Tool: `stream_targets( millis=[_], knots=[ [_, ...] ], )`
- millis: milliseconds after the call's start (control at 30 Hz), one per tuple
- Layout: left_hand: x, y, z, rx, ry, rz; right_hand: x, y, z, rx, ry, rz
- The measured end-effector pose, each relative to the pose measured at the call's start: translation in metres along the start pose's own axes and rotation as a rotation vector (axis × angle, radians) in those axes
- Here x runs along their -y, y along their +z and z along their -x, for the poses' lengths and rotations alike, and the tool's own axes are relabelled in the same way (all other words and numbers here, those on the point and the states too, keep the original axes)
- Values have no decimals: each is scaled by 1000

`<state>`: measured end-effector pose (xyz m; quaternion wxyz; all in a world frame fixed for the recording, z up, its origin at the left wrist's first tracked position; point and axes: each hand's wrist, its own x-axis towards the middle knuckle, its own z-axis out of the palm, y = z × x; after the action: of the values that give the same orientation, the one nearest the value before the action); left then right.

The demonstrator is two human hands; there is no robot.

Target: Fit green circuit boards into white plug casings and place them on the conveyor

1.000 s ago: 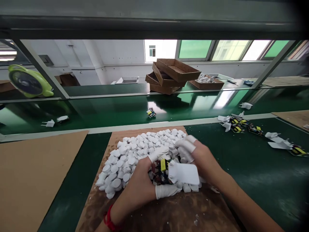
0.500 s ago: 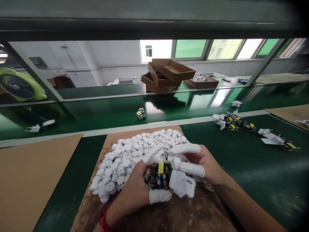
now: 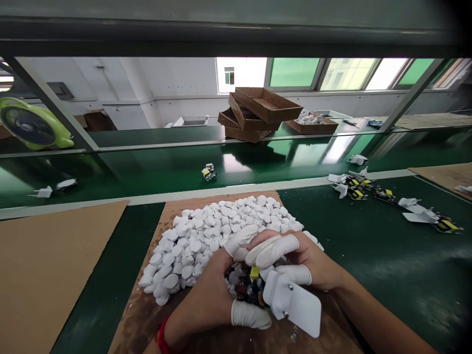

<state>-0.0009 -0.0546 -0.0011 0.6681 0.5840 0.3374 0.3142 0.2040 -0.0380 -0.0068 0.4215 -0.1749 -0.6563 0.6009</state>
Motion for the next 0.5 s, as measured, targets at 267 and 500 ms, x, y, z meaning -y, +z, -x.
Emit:
stream_targets(
  millis=[267,500],
  knots=[
    [-4,3,-1,45,-2,236,-5,4,1,-51,-13,69],
    [0,4,-2,98,-23,219,2,6,-1,-21,-94,125]
  ],
)
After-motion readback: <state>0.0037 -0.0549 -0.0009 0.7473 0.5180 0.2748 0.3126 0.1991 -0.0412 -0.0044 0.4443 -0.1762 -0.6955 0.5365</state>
